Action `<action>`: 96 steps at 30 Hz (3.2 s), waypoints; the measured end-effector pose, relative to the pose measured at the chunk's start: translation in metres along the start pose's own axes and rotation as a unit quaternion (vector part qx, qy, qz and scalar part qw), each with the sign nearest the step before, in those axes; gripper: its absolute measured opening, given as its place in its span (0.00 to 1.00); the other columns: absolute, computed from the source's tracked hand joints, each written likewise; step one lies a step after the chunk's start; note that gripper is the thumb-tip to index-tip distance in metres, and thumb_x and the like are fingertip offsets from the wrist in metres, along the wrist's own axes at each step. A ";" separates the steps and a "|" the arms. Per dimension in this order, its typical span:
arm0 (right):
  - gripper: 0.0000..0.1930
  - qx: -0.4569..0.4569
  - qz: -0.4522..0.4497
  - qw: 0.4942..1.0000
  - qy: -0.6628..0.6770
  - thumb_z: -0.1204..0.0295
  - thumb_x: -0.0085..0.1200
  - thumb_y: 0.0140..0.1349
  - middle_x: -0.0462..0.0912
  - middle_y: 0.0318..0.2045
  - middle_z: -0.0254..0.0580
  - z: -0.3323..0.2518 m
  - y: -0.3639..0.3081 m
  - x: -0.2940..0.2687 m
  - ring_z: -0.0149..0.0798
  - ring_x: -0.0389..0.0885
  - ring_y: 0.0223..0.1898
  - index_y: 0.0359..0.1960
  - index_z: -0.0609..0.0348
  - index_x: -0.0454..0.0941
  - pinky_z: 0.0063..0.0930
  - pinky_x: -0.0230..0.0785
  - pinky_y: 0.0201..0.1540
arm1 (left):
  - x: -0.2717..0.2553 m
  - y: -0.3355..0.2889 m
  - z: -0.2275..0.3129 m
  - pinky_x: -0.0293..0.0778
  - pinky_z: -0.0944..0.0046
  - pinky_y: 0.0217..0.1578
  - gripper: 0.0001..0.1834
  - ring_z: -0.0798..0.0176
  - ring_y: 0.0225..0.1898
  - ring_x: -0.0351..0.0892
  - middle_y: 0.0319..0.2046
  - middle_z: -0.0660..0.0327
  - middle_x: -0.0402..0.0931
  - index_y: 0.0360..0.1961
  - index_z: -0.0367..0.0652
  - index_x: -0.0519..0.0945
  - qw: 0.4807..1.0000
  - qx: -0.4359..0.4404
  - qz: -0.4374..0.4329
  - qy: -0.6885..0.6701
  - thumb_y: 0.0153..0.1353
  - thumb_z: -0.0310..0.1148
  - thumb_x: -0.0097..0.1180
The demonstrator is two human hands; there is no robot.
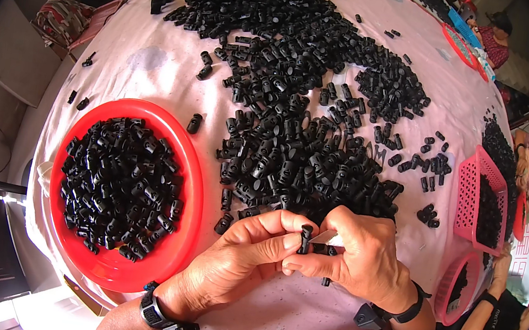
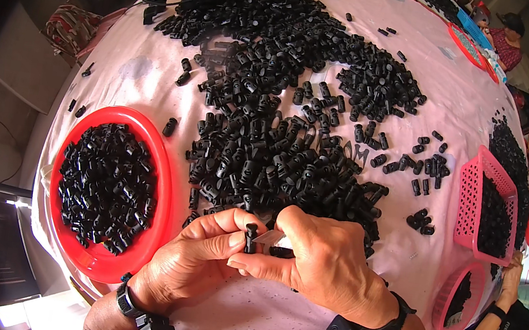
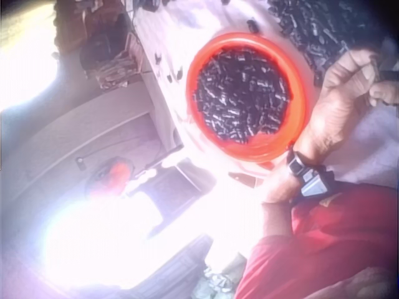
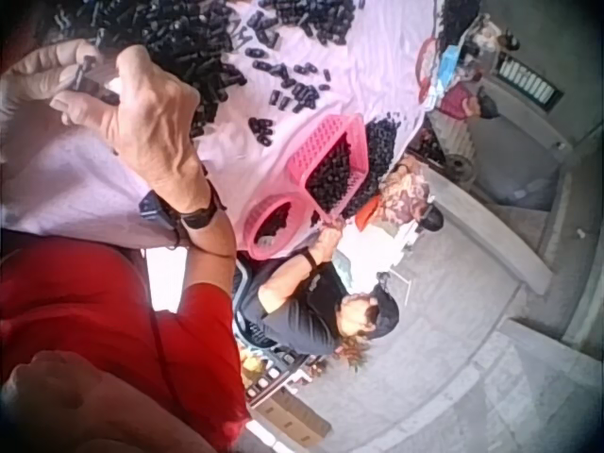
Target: The recorder manually assembles small black plastic cord locks by joining two components together.
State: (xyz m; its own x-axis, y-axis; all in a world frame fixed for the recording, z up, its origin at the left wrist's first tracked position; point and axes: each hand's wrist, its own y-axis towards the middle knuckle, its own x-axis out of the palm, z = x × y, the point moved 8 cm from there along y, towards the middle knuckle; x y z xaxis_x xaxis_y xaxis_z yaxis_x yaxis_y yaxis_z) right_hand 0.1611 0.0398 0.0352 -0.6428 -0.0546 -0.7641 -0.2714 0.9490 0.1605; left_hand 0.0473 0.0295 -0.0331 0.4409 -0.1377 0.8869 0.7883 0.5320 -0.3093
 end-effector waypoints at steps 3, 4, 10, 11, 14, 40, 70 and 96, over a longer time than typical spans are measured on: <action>0.26 -0.011 -0.011 0.999 -0.035 0.49 0.71 0.47 0.81 0.17 0.41 -0.001 -0.001 0.001 0.39 0.82 0.18 0.22 0.59 0.71 0.28 0.72 0.21 | -0.003 0.001 -0.002 0.69 0.72 0.45 0.11 0.75 0.37 0.70 0.41 0.71 0.76 0.50 0.44 0.77 1.000 -0.004 0.016 0.008 0.68 0.32 0.55; 0.26 -0.011 -0.010 0.999 -0.036 0.49 0.71 0.47 0.81 0.17 0.41 -0.001 -0.001 0.001 0.39 0.82 0.18 0.22 0.59 0.71 0.28 0.72 0.21 | -0.003 0.001 -0.002 0.69 0.72 0.45 0.11 0.75 0.37 0.70 0.41 0.71 0.76 0.50 0.44 0.77 1.000 -0.004 0.016 0.008 0.68 0.32 0.55; 0.27 -0.023 0.006 0.998 -0.055 0.49 0.71 0.47 0.81 0.17 0.40 -0.004 -0.001 -0.001 0.39 0.82 0.18 0.21 0.58 0.70 0.29 0.71 0.20 | -0.004 0.000 -0.001 0.68 0.72 0.45 0.11 0.75 0.38 0.70 0.41 0.71 0.75 0.50 0.44 0.77 0.999 0.002 0.033 0.012 0.68 0.32 0.56; 0.27 -0.027 0.010 0.998 -0.054 0.48 0.71 0.47 0.81 0.17 0.40 -0.004 0.000 -0.001 0.39 0.82 0.18 0.21 0.58 0.70 0.29 0.71 0.20 | -0.004 0.000 -0.001 0.69 0.72 0.45 0.11 0.75 0.38 0.70 0.40 0.71 0.75 0.50 0.44 0.77 0.999 0.004 0.030 0.014 0.68 0.31 0.56; 0.27 -0.029 0.015 0.998 -0.058 0.48 0.70 0.47 0.81 0.16 0.39 -0.004 -0.001 -0.001 0.39 0.82 0.17 0.20 0.58 0.69 0.29 0.71 0.19 | -0.004 0.001 -0.001 0.69 0.72 0.45 0.11 0.75 0.38 0.70 0.41 0.71 0.75 0.50 0.44 0.77 1.000 0.007 0.025 0.014 0.68 0.31 0.56; 0.26 -0.053 -0.017 0.997 -0.054 0.49 0.69 0.50 0.79 0.15 0.40 -0.003 -0.004 0.010 0.39 0.80 0.15 0.19 0.59 0.71 0.28 0.69 0.17 | -0.001 0.002 0.000 0.69 0.72 0.45 0.11 0.75 0.39 0.72 0.42 0.69 0.77 0.50 0.44 0.77 0.999 0.016 0.012 0.029 0.68 0.33 0.55; 0.11 -0.020 -0.018 0.989 0.144 0.73 0.63 0.58 0.85 0.29 0.40 -0.006 0.000 -0.007 0.32 0.87 0.27 0.37 0.64 0.74 0.22 0.80 0.27 | -0.005 0.001 0.008 0.68 0.72 0.43 0.13 0.72 0.37 0.70 0.35 0.68 0.74 0.52 0.42 0.75 0.998 0.059 0.021 -0.003 0.69 0.32 0.53; 0.12 -0.065 -0.020 0.991 0.112 0.67 0.64 0.58 0.85 0.25 0.38 -0.014 -0.002 -0.001 0.36 0.86 0.25 0.34 0.60 0.74 0.25 0.78 0.24 | -0.006 0.003 0.003 0.69 0.72 0.45 0.12 0.75 0.43 0.73 0.44 0.69 0.76 0.51 0.44 0.76 0.997 0.050 0.012 0.053 0.69 0.33 0.53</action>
State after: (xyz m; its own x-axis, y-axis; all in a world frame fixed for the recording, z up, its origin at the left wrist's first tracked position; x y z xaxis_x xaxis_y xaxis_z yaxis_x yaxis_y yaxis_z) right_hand 0.1522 0.0337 0.0443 -0.7690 -0.1720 -0.6156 -0.3795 0.8979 0.2232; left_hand 0.0454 0.0341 -0.0388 0.5055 -0.2092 0.8371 0.7334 0.6152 -0.2892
